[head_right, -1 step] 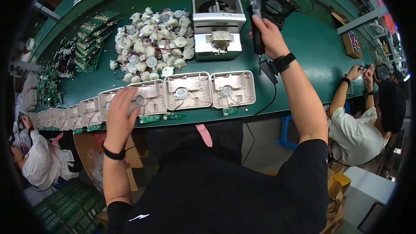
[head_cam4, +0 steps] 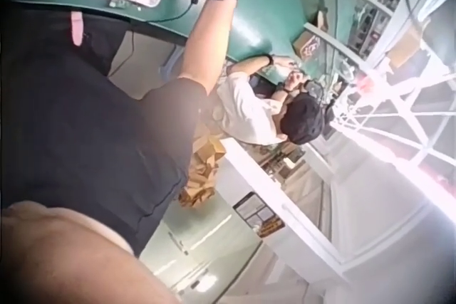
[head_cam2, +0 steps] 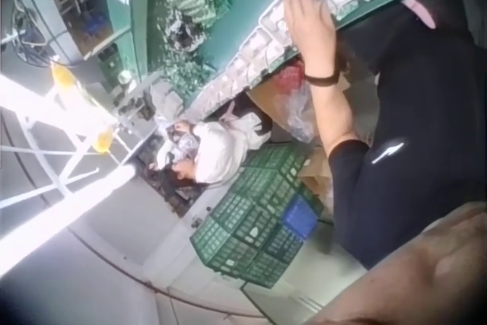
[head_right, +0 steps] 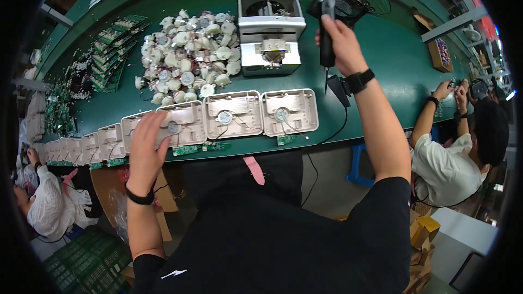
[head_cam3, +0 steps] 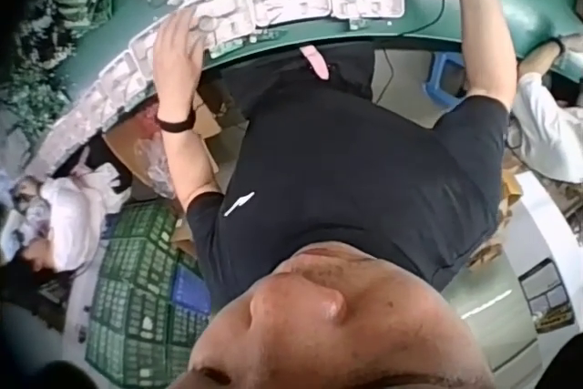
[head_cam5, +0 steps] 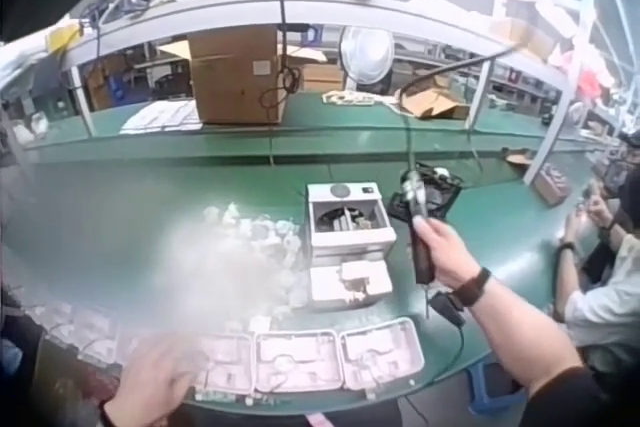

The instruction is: Assembling and testing electronic components on a production line using an electric screwdriver.

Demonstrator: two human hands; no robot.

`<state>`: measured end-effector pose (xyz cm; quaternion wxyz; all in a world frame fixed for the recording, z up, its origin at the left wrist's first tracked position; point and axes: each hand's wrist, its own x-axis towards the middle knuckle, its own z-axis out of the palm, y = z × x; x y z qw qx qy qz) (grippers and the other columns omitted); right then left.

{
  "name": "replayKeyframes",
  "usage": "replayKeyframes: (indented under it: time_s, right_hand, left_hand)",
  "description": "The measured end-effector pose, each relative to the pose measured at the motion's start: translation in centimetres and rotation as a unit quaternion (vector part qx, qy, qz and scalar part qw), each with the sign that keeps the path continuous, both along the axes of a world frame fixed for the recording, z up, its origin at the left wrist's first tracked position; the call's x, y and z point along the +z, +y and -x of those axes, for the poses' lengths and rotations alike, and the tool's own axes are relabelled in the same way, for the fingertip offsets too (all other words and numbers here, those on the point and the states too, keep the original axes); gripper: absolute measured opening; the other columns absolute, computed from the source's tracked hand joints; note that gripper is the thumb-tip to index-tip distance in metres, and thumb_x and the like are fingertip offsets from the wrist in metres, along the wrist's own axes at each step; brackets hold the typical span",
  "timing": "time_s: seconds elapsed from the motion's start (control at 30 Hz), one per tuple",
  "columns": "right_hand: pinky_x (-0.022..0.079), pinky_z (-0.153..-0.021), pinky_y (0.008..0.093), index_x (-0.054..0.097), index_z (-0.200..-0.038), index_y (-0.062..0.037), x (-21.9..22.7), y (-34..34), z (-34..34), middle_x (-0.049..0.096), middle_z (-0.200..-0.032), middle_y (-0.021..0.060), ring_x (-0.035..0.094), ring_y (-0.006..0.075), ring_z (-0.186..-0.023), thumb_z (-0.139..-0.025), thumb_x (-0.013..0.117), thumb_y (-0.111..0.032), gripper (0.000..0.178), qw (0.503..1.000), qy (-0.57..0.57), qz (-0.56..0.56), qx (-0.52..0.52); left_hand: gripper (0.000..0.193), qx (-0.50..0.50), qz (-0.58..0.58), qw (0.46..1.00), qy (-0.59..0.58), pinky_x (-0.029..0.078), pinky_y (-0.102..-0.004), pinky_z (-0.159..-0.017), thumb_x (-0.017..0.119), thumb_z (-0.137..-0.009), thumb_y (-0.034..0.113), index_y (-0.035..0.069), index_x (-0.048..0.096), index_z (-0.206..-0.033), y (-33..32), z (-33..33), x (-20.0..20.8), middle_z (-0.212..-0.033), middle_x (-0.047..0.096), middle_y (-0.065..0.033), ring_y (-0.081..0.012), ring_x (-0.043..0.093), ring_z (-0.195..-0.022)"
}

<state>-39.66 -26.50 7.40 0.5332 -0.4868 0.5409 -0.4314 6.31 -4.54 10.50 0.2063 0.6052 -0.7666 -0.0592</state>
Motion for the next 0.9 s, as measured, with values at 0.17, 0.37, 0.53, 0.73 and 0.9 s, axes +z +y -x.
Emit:
replayKeyframes:
  time_s: [0.17,0.37,0.53,0.73,0.9]
  right_hand:
    - [0.05,-0.081,0.0317,0.059,-0.117,-0.0037,10.2,5.6,0.1,0.065,-0.095,0.0074,0.061,0.0171,-0.087,-0.106,0.056,-0.029,0.028,0.974,-0.094,0.188,-0.081]
    - [0.048,-0.075,0.0322,0.058,-0.114,-0.0029,12.1,7.6,-2.6,0.062,-0.089,0.007,0.062,0.0194,-0.084,-0.103,0.059,-0.026,0.025,0.943,-0.164,0.289,-0.012]
    - [0.049,-0.062,0.0327,0.06,-0.109,-0.0027,12.6,7.6,-7.5,0.061,-0.079,0.0072,0.061,0.0198,-0.067,-0.1,0.063,-0.027,0.026,0.938,-0.136,0.319,-0.017]
    - [0.048,-0.053,0.032,0.063,-0.093,-0.0019,12.4,6.0,-12.5,0.06,-0.068,0.0073,0.058,0.0192,-0.054,-0.097,0.067,-0.027,0.026,0.917,-0.171,0.358,-0.03]
    - [0.048,-0.052,0.0305,0.062,-0.08,-0.0019,11.0,4.1,-13.6,0.06,-0.064,0.0074,0.059,0.0182,-0.053,-0.095,0.07,-0.027,0.03,0.931,-0.117,0.344,-0.038]
  left_hand:
    - [0.044,-0.022,0.012,0.996,0.091,0.045,-0.0437,-0.107,0.076,-0.081,0.005,0.005,0.065,-0.124,0.5,2.2,1.9,-0.125,0.065,-0.0147,-0.0345,0.056,-0.127]
    - [0.05,-0.23,-0.04,0.968,0.097,0.045,-0.0443,-0.108,0.077,-0.08,0.009,0.005,0.061,-0.128,-0.8,11.4,-0.6,-0.134,0.059,-0.0148,-0.0338,0.051,-0.132]
    - [0.054,-0.251,-0.016,0.966,0.065,0.042,-0.0448,-0.112,0.077,-0.079,0.011,0.005,0.061,-0.13,-2.4,15.9,-3.0,-0.136,0.057,-0.0156,-0.0341,0.048,-0.135]
    - [0.051,-0.258,0.005,0.966,0.0,0.037,-0.0459,-0.117,0.065,-0.086,0.01,0.006,0.058,-0.136,-3.1,16.9,-4.7,-0.14,0.055,-0.0156,-0.035,0.045,-0.138]
    - [0.05,-0.253,0.009,0.967,0.023,0.035,-0.0475,-0.118,0.058,-0.088,0.007,0.009,0.058,-0.138,-3.0,17.1,-4.6,-0.139,0.055,-0.0143,-0.035,0.045,-0.138]
